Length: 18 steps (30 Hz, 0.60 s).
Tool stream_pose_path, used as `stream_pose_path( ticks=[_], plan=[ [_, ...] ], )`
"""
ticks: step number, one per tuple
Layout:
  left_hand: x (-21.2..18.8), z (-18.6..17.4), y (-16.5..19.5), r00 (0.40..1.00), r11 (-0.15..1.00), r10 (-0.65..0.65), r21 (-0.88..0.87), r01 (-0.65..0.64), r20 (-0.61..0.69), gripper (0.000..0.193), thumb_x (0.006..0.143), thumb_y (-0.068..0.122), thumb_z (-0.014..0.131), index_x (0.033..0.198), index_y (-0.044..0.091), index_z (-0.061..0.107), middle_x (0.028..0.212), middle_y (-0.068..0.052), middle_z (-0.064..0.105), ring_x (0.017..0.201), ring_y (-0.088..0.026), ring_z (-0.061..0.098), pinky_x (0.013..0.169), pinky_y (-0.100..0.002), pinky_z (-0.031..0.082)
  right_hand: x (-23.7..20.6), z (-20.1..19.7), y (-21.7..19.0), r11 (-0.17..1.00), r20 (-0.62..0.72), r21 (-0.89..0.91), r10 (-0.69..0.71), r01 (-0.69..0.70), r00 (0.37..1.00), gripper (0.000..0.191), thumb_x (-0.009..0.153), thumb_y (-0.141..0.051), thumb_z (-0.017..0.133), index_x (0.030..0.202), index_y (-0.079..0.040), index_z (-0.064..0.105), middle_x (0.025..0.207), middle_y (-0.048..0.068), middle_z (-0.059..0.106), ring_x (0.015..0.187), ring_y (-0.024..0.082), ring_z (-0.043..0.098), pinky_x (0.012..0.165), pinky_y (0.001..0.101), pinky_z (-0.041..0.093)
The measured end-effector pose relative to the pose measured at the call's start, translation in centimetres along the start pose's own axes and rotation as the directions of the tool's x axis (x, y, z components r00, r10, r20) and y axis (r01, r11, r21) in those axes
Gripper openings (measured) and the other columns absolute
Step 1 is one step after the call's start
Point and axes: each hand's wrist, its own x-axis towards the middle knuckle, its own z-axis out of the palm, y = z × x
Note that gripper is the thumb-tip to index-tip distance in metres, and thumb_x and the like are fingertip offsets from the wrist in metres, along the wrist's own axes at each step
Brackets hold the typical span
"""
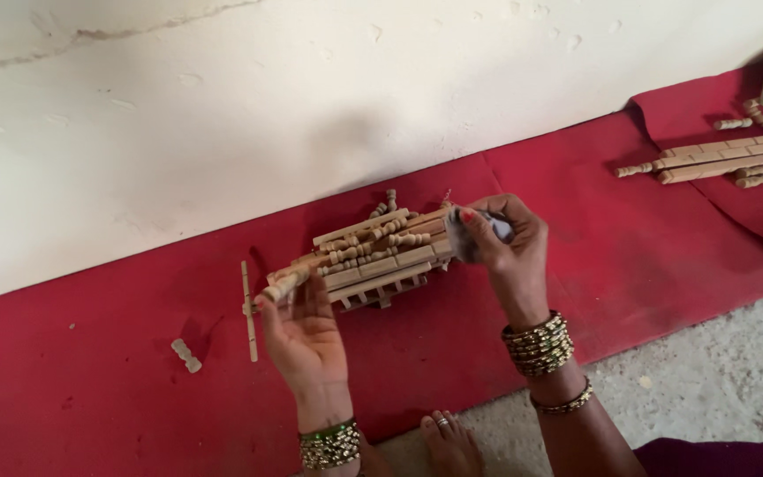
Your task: The person sits on the floor and wipes wooden toy parts with a cloth, cleaning spindled pieces and a slatted toy cart frame, turning parts over to wipe different sides and stacking finished pieces on the red mat.
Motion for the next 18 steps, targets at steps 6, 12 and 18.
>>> stream_pose_path(
  ticks=[6, 12, 18],
  plan=[
    [1.6, -3.7, -4.5, 0.972, 0.957, -0.235, 0.168, 0.236, -0.025, 0.032, 0.099, 0.032, 0.059, 0.096, 0.002, 0.067, 0.093, -0.015, 0.074, 0.091, -0.028, 0.07, 0.076, -0.036, 0.062, -2.0, 4.1, 2.4, 0.907, 0.331, -0.418, 0.103, 0.048, 0.938, 0.008, 0.089, -0.014, 0.071, 0.094, -0.008, 0.071, 0.087, 0.006, 0.074, 0.067, 0.012, 0.073, 0.053, 0.0237, 0.063],
    [0.4, -6.0, -10.0, 0.88, 0.87, -0.476, 0.153, 0.469, 0.006, 0.032, 0.097, 0.037, 0.059, 0.112, 0.01, 0.068, 0.104, -0.006, 0.07, 0.094, -0.017, 0.065, 0.084, -0.037, 0.056, -3.7, 6.1, 7.0, 0.618, 0.544, -0.651, -0.024, 0.44, 0.839, 0.018, 0.086, -0.024, 0.075, 0.101, -0.014, 0.076, 0.099, 0.003, 0.067, 0.077, 0.014, 0.065, 0.063, 0.0291, 0.059],
    [1.3, -6.2, -9.8, 0.887, 0.893, -0.377, 0.148, 0.424, -0.267, 0.049, 0.091, 0.038, 0.061, 0.131, 0.01, 0.058, 0.116, -0.01, 0.067, 0.098, -0.023, 0.063, 0.09, -0.042, 0.054, -0.9, 6.7, 9.3, 0.444, 0.439, -0.822, 0.094, 0.357, 0.894, 0.017, 0.1, -0.026, 0.06, 0.104, -0.019, 0.075, 0.099, 0.002, 0.065, 0.08, 0.015, 0.062, 0.06, 0.0313, 0.056]
  ],
)
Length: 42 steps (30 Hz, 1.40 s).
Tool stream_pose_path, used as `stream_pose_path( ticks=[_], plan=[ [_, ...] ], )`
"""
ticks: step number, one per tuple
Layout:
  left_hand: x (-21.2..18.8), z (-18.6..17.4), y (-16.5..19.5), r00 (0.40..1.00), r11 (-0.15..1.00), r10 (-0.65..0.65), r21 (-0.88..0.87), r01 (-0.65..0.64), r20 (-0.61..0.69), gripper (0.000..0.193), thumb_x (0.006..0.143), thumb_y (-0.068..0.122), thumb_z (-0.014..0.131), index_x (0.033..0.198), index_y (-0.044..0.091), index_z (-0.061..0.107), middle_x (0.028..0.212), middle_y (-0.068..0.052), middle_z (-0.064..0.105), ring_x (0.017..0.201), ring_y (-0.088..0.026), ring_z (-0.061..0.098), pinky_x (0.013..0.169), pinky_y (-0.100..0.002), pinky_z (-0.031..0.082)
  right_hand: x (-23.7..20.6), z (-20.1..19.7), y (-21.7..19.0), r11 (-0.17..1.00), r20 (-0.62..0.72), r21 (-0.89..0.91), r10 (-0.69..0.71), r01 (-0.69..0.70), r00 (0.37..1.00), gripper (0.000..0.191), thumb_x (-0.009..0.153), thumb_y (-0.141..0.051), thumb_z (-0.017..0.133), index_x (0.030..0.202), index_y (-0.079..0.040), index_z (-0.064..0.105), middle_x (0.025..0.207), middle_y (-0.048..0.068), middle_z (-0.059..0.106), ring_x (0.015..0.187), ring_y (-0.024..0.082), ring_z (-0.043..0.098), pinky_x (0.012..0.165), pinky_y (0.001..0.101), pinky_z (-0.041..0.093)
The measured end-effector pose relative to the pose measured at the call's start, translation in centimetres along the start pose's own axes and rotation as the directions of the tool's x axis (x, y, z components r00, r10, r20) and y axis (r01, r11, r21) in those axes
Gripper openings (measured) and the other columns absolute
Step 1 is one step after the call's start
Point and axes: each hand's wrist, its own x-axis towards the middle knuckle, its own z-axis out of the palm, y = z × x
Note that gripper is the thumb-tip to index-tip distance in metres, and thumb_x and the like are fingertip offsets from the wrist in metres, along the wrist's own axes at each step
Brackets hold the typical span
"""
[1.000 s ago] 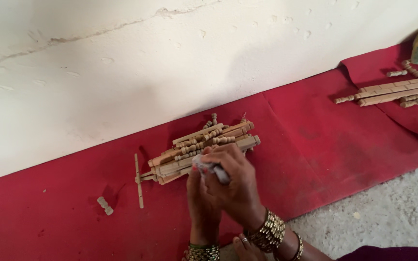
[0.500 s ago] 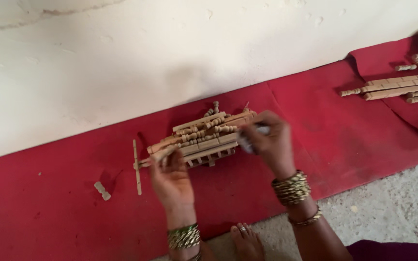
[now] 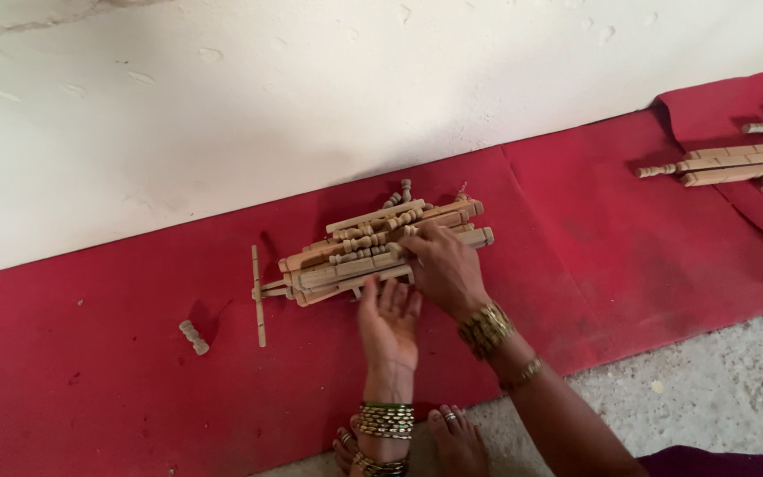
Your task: The person sits on the floor and wipes wooden toy parts with a cloth, cleaning spindled pieces and a slatted toy cart frame, turning parts over to wipe different sides and stacking finished pieces on the red mat.
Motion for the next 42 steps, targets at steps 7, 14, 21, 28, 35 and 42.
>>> stream_pose_path(
  ticks=[7, 14, 21, 28, 35, 42],
  plan=[
    [0.3, -0.5, 2.5, 0.983, 0.983, 0.153, -0.114, -0.141, 0.101, 0.049, 0.095, 0.037, 0.061, 0.132, 0.007, 0.049, 0.114, -0.013, 0.055, 0.108, -0.028, 0.057, 0.1, -0.049, 0.051, 4.0, 2.8, 0.6, 0.989, 0.0, -0.118, -0.084, 0.084, 0.996, 0.016, 0.098, -0.018, 0.057, 0.103, -0.013, 0.071, 0.109, 0.009, 0.064, 0.083, 0.017, 0.063, 0.06, 0.031, 0.057],
    [0.4, -0.7, 3.4, 0.983, 0.983, 0.166, -0.093, -0.159, 0.08, 0.056, 0.093, 0.036, 0.061, 0.137, 0.006, 0.046, 0.13, -0.018, 0.048, 0.119, -0.031, 0.052, 0.104, -0.048, 0.049, 2.8, -1.1, 10.8, 0.834, -0.326, 0.547, 0.286, -0.066, 0.901, 0.012, 0.093, -0.016, 0.066, 0.102, -0.009, 0.072, 0.088, 0.004, 0.075, 0.069, 0.008, 0.072, 0.055, 0.0231, 0.063],
    [0.4, -0.9, 2.2, 0.973, 0.98, 0.141, -0.162, -0.112, 0.18, 0.062, 0.093, 0.036, 0.062, 0.144, 0.005, 0.043, 0.129, -0.015, 0.048, 0.118, -0.028, 0.053, 0.108, -0.047, 0.047, -2.2, -2.9, 16.1, 0.776, 0.192, 0.117, 0.595, -0.62, 0.781, 0.031, 0.091, -0.025, 0.074, 0.12, -0.016, 0.069, 0.083, 0.01, 0.078, 0.066, 0.02, 0.072, 0.063, 0.035, 0.059],
    [0.7, -1.3, 2.1, 0.979, 0.984, 0.142, -0.129, -0.124, 0.145, 0.064, 0.093, 0.034, 0.062, 0.144, 0.002, 0.04, 0.13, -0.016, 0.049, 0.119, -0.029, 0.055, 0.107, -0.047, 0.049, -2.9, 3.2, 12.6, 0.964, 0.006, -0.014, 0.266, -0.266, 0.964, 0.061, 0.083, -0.017, 0.075, 0.14, -0.016, 0.054, 0.158, 0.01, 0.034, 0.136, 0.031, 0.045, 0.1, 0.0423, 0.054],
    [0.8, -1.1, 2.1, 0.985, 0.987, 0.137, -0.1, -0.126, 0.104, 0.064, 0.093, 0.032, 0.061, 0.146, 0.004, 0.039, 0.132, -0.018, 0.049, 0.123, -0.031, 0.054, 0.108, -0.047, 0.049, -0.1, 2.8, 12.2, 0.971, -0.036, 0.034, 0.237, -0.236, 0.971, 0.07, 0.077, -0.021, 0.078, 0.139, -0.011, 0.047, 0.154, 0.011, 0.037, 0.138, 0.033, 0.04, 0.1, 0.0434, 0.051],
    [1.1, -1.3, 2.1, 0.987, 0.985, 0.146, -0.1, -0.139, 0.066, 0.065, 0.093, 0.032, 0.06, 0.146, 0.002, 0.038, 0.137, -0.021, 0.047, 0.127, -0.034, 0.052, 0.108, -0.048, 0.049, 0.2, 3.6, 12.8, 0.979, -0.146, 0.027, 0.203, -0.201, 0.968, 0.05, 0.085, -0.021, 0.078, 0.13, -0.023, 0.056, 0.146, 0.003, 0.055, 0.131, 0.028, 0.056, 0.099, 0.039, 0.056]
  ],
)
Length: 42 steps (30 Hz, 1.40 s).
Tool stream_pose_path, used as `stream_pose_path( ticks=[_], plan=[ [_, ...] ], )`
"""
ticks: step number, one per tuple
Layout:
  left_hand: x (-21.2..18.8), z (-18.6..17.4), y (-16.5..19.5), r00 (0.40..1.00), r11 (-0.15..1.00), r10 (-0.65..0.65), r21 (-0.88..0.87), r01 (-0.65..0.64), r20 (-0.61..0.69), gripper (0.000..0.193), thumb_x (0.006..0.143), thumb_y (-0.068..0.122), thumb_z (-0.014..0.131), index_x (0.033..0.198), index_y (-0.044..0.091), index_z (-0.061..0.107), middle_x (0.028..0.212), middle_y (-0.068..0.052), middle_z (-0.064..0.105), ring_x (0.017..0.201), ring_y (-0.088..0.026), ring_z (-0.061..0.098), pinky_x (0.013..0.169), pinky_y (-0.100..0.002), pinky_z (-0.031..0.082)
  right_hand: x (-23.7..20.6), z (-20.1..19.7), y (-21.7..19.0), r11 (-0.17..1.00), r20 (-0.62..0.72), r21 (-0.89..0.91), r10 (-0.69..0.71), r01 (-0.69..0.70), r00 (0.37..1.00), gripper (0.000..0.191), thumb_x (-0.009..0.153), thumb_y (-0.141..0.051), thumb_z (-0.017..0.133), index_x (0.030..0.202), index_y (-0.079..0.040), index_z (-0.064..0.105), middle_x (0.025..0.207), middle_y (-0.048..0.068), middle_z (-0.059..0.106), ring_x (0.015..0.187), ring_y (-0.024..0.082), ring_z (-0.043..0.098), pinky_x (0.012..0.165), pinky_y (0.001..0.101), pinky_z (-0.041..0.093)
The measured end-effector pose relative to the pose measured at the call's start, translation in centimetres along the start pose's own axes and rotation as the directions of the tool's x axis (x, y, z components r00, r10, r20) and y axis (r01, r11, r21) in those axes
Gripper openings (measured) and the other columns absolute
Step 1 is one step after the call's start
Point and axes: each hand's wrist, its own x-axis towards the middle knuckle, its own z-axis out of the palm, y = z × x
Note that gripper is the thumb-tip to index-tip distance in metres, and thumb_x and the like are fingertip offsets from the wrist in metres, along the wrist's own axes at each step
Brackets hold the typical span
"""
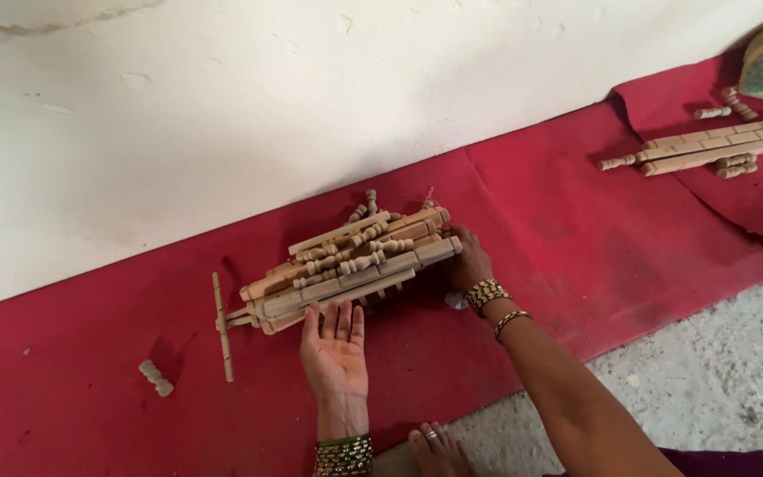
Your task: The person sits on the floor and wipes wooden toy parts with a cloth, cleaning spindled pieces and a slatted toy cart frame, turning parts over to wipe different sides and stacking finished pieces on the red mat.
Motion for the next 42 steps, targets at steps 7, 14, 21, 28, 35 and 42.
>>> stream_pose_path(
  ticks=[7, 14, 21, 28, 35, 42],
  plan=[
    [0.4, 0.0, -0.8, 0.999, 0.999, -0.038, 0.015, 0.038, -0.027, 0.066, 0.094, 0.034, 0.058, 0.148, 0.005, 0.037, 0.138, -0.018, 0.047, 0.128, -0.033, 0.051, 0.11, -0.048, 0.048, 1.4, -0.1, 0.6, 0.998, 0.137, 0.041, 0.043, -0.049, 0.99, 0.067, 0.073, -0.022, 0.078, 0.135, -0.016, 0.053, 0.14, 0.004, 0.05, 0.124, 0.029, 0.052, 0.095, 0.0416, 0.054],
    [0.1, 0.1, -0.4, 0.999, 1.0, -0.004, -0.008, 0.004, 0.047, 0.069, 0.093, 0.034, 0.06, 0.149, 0.002, 0.035, 0.136, -0.019, 0.046, 0.126, -0.032, 0.051, 0.109, -0.047, 0.048, 0.5, -1.5, 0.4, 0.995, 0.161, -0.097, 0.032, -0.017, 0.986, 0.049, 0.084, -0.02, 0.07, 0.131, -0.018, 0.058, 0.133, 0.004, 0.052, 0.121, 0.03, 0.051, 0.093, 0.0436, 0.055],
    [-1.1, 1.0, -0.9, 0.999, 0.999, -0.026, 0.038, 0.025, 0.044, 0.068, 0.093, 0.032, 0.061, 0.149, 0.001, 0.036, 0.135, -0.02, 0.047, 0.125, -0.034, 0.052, 0.107, -0.046, 0.049, -1.1, -3.4, 0.5, 0.993, 0.169, -0.116, 0.036, -0.017, 0.985, 0.051, 0.082, -0.023, 0.071, 0.131, -0.017, 0.056, 0.13, 0.007, 0.052, 0.121, 0.028, 0.054, 0.089, 0.0443, 0.058],
    [-1.1, 1.2, -1.0, 0.998, 0.999, -0.035, 0.021, 0.034, 0.049, 0.069, 0.093, 0.032, 0.061, 0.149, 0.003, 0.035, 0.137, -0.019, 0.047, 0.127, -0.032, 0.052, 0.107, -0.045, 0.049, 0.7, -2.5, 0.0, 0.973, 0.311, -0.225, 0.032, 0.041, 0.95, 0.065, 0.083, -0.024, 0.073, 0.14, -0.012, 0.045, 0.139, 0.009, 0.043, 0.116, 0.034, 0.054, 0.088, 0.0453, 0.059],
    [-0.7, 1.0, -1.1, 0.996, 1.0, -0.008, 0.018, 0.007, 0.084, 0.069, 0.094, 0.033, 0.06, 0.151, 0.003, 0.035, 0.134, -0.018, 0.047, 0.123, -0.03, 0.053, 0.106, -0.045, 0.05, -2.4, -2.7, -1.2, 0.965, 0.291, -0.238, 0.183, -0.114, 0.939, 0.065, 0.083, -0.026, 0.075, 0.141, -0.019, 0.047, 0.142, 0.013, 0.04, 0.12, 0.037, 0.053, 0.088, 0.0458, 0.06],
    [0.4, -1.0, -3.7, 0.993, 0.965, -0.059, 0.262, 0.031, 0.099, 0.058, 0.096, 0.03, 0.056, 0.146, 0.005, 0.041, 0.137, -0.016, 0.051, 0.121, -0.028, 0.055, 0.103, -0.044, 0.052, -6.5, -1.5, -4.9, 0.926, 0.383, -0.196, 0.374, -0.322, 0.845, 0.101, 0.062, -0.053, 0.092, 0.139, -0.008, 0.047, 0.15, 0.017, 0.032, 0.126, 0.041, 0.05, 0.094, 0.0478, 0.056]
  ],
)
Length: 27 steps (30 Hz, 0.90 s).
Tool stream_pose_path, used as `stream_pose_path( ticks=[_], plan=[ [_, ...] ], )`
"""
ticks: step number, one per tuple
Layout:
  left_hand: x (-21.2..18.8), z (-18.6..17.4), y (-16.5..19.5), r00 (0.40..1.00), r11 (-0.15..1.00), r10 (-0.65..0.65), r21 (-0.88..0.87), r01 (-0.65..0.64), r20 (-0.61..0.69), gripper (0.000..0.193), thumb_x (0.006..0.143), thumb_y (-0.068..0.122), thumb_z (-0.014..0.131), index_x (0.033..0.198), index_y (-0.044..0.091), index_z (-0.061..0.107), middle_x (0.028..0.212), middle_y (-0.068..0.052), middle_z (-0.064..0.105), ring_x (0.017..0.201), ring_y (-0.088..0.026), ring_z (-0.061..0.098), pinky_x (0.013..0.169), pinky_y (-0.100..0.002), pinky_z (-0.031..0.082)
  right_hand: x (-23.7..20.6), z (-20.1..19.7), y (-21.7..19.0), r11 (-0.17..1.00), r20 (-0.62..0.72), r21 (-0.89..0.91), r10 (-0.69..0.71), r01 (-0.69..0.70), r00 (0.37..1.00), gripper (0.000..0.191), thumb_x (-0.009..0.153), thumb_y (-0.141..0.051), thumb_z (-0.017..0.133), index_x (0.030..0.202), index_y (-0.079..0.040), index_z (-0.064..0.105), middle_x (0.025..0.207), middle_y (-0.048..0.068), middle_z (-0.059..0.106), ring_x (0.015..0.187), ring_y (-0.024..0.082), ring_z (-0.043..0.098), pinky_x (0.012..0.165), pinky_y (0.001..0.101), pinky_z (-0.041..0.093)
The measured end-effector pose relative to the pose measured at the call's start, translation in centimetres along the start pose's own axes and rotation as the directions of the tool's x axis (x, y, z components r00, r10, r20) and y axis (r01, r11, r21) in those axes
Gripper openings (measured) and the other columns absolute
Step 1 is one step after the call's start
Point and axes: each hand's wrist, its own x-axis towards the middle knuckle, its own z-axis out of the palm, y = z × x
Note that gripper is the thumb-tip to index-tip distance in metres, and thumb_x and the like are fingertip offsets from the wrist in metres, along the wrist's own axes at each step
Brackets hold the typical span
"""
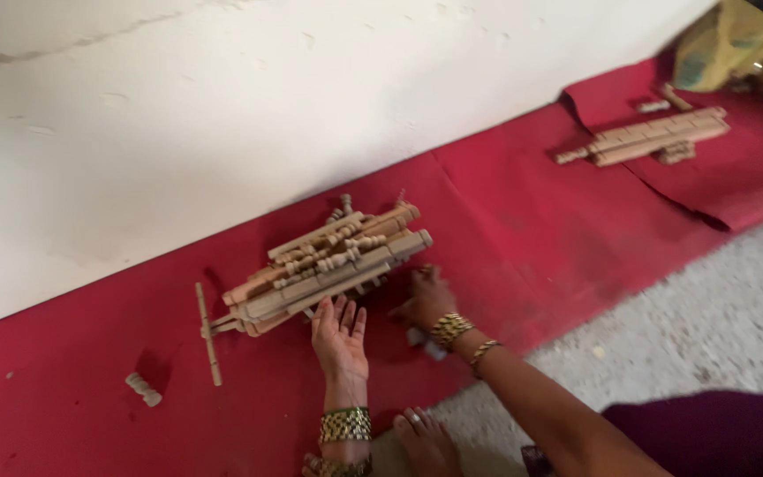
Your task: The person sits on the floor and wipes wooden toy parts with a cloth, cleaning spindled pieces and a slatted toy cart frame, turning parts over to wipe different sides and stacking finished pieces on the red mat.
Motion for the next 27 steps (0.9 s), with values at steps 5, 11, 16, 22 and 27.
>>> stream_pose_path(
  ticks=[5, 11, 16, 22, 27],
  plan=[
    [0.4, -2.9, -2.2, 0.978, 0.948, -0.157, 0.258, 0.188, -0.138, 0.051, 0.098, 0.031, 0.057, 0.143, 0.008, 0.049, 0.139, -0.013, 0.056, 0.123, -0.03, 0.057, 0.102, -0.045, 0.05, 0.0, 1.3, 0.6, 0.953, 0.06, 0.187, -0.252, 0.237, 0.966, 0.083, 0.066, -0.051, 0.09, 0.124, 0.0, 0.059, 0.131, 0.024, 0.055, 0.115, 0.036, 0.063, 0.095, 0.0421, 0.055],
    [0.3, -3.8, -2.5, 0.998, 0.743, 0.055, 0.668, -0.038, -0.004, 0.048, 0.097, 0.027, 0.06, 0.141, 0.007, 0.054, 0.145, -0.013, 0.055, 0.133, -0.031, 0.054, 0.108, -0.045, 0.047, 0.1, 1.2, 3.1, 0.598, -0.104, 0.797, 0.005, 0.081, 0.995, 0.041, 0.081, -0.021, 0.072, 0.115, 0.0, 0.066, 0.106, 0.018, 0.076, 0.098, 0.031, 0.076, 0.082, 0.0399, 0.062],
    [-1.6, -1.5, -3.4, 0.92, 0.216, 0.148, 0.896, -0.388, 0.363, 0.046, 0.094, 0.02, 0.063, 0.138, 0.008, 0.057, 0.146, -0.016, 0.05, 0.133, -0.034, 0.048, 0.111, -0.046, 0.041, -1.0, 1.0, 3.6, 0.819, -0.44, 0.573, 0.279, 0.028, 0.854, 0.027, 0.094, -0.026, 0.071, 0.104, -0.001, 0.072, 0.106, 0.016, 0.072, 0.097, 0.031, 0.07, 0.084, 0.044, 0.056],
    [-3.3, -0.8, -4.4, 0.804, -0.194, 0.243, 0.839, -0.508, 0.543, 0.037, 0.086, 0.004, 0.066, 0.122, 0.002, 0.065, 0.14, -0.021, 0.05, 0.125, -0.04, 0.052, 0.104, -0.045, 0.046, -3.9, 2.2, 2.3, 0.953, -0.57, 0.034, -0.228, 0.3, 0.789, 0.04, 0.083, -0.038, 0.071, 0.109, -0.008, 0.061, 0.126, 0.017, 0.052, 0.119, 0.037, 0.047, 0.098, 0.0542, 0.042],
    [-2.8, -1.7, -2.7, 0.778, -0.112, 0.344, 0.846, -0.522, 0.526, 0.016, 0.092, 0.006, 0.064, 0.105, -0.002, 0.068, 0.115, -0.018, 0.063, 0.103, -0.034, 0.063, 0.089, -0.044, 0.055, -6.8, 2.3, 2.8, 0.915, -0.503, -0.11, -0.388, 0.387, 0.772, 0.069, 0.071, -0.048, 0.077, 0.123, -0.011, 0.05, 0.134, 0.02, 0.04, 0.123, 0.04, 0.038, 0.094, 0.0596, 0.033]
  ],
)
